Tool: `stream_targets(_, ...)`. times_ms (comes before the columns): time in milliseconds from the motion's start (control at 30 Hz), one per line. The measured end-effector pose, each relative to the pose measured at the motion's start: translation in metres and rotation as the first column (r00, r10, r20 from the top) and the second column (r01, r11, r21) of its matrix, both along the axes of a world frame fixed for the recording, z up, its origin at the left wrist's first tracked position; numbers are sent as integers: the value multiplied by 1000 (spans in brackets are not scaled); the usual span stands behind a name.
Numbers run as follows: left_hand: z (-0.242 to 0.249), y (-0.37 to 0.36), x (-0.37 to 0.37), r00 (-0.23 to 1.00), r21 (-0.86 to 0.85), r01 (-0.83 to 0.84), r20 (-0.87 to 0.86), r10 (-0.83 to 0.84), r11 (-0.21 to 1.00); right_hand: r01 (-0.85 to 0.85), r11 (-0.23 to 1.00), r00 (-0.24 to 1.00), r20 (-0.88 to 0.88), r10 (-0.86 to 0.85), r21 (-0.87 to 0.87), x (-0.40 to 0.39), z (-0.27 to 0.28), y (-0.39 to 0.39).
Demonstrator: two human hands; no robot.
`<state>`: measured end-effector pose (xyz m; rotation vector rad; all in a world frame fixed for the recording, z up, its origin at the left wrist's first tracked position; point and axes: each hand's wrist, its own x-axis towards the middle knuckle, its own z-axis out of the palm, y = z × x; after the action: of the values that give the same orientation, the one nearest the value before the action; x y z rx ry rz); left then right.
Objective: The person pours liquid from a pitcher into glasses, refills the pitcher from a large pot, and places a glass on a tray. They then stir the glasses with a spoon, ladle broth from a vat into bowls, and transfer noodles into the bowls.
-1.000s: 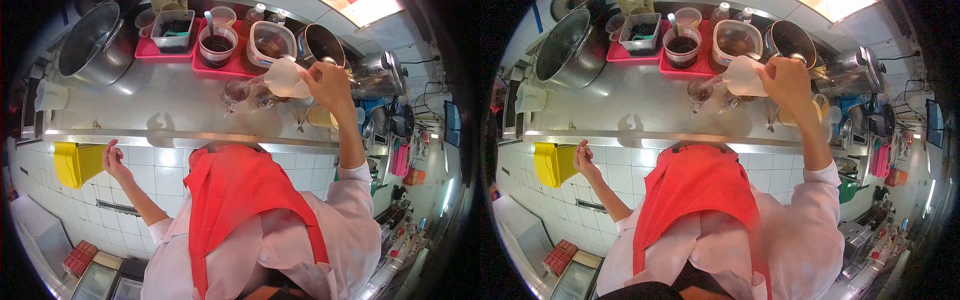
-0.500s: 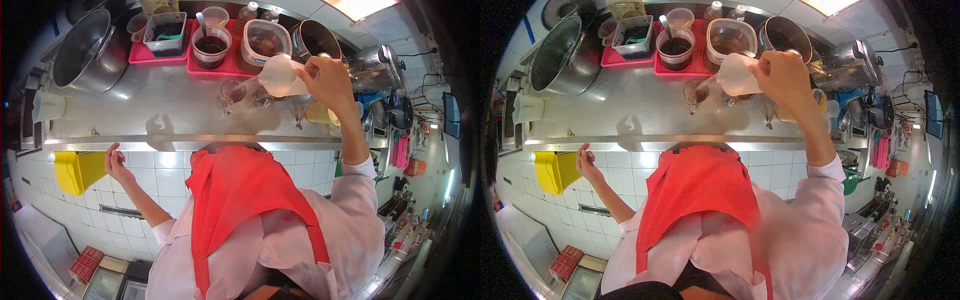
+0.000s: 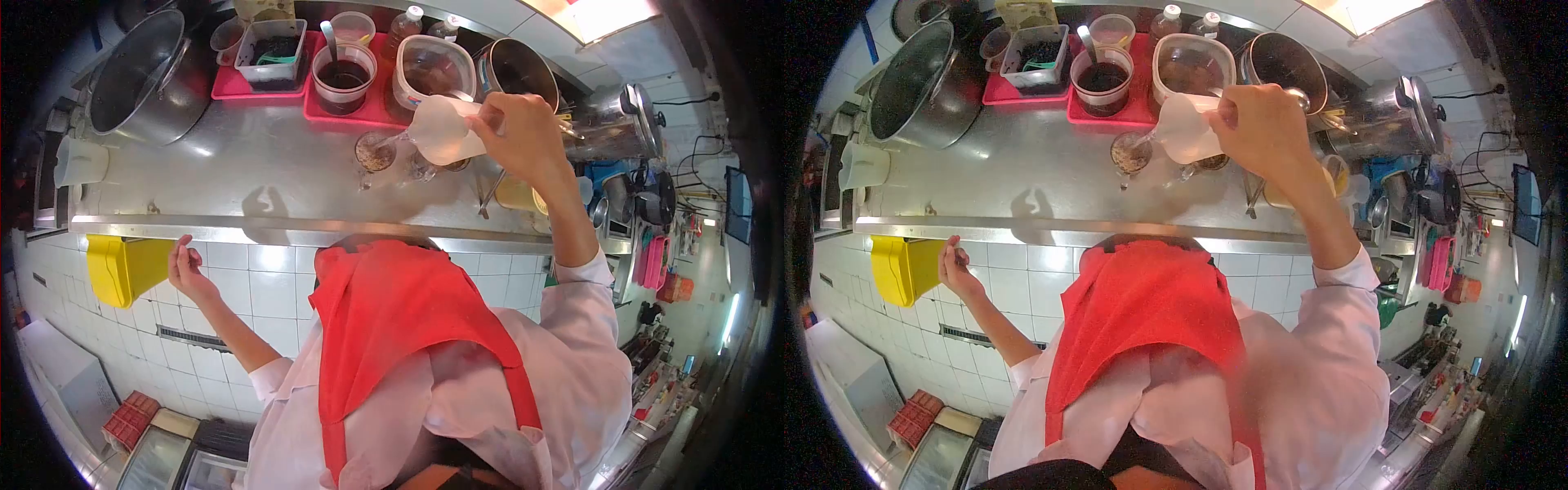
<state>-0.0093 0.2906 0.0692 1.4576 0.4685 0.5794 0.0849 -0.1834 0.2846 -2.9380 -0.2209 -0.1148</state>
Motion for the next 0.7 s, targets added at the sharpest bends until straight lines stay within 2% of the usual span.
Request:
stream_targets(133,23,-6,25,1000,20,17,15,-17,1000,-33,995,999,12,32,93,4,-10,-6)
stream_targets(233,83,-48,64,984,97,138,101,-147,986,-76,984,997,41,71,158,7,-19,-19)
stream_targets(300,119,-80,96,950,164,248,154,-273,955,-62,932,996,-43,83,356,8,-22,-33)
stream_targets(333,138,-100,112,922,223,313,162,-352,923,-57,929,996,-37,76,366,8,-28,-44)
stream_targets(400,179,-148,142,802,345,486,189,-567,803,-43,850,993,-70,93,524,6,-38,-73)
stream_targets(433,200,-174,155,763,386,549,130,-633,741,-38,846,995,-59,81,532,0,-34,-87)
stream_targets(467,219,-205,166,717,420,610,69,-693,673,72,772,981,-183,59,632,-10,-28,-102)
stream_targets(500,237,-243,176,668,505,609,90,-739,612,187,684,952,-303,53,705,-20,-22,-118)
stream_targets(567,258,-320,202,566,663,586,76,-821,466,196,645,956,-290,42,739,-45,-16,-155)
stream_targets(600,273,-358,215,393,767,567,68,-917,300,260,562,947,-321,11,785,-59,-12,-176)
stream_targets(633,294,-416,202,366,683,668,48,-930,298,318,471,937,-347,-27,823,-75,-6,-200)
stream_targets(667,302,-468,198,328,631,726,34,-944,275,335,480,938,-336,-86,811,-92,1,-223)
stream_targets(700,308,-516,207,236,743,649,6,-972,162,369,443,929,-343,-140,817,-109,10,-247)
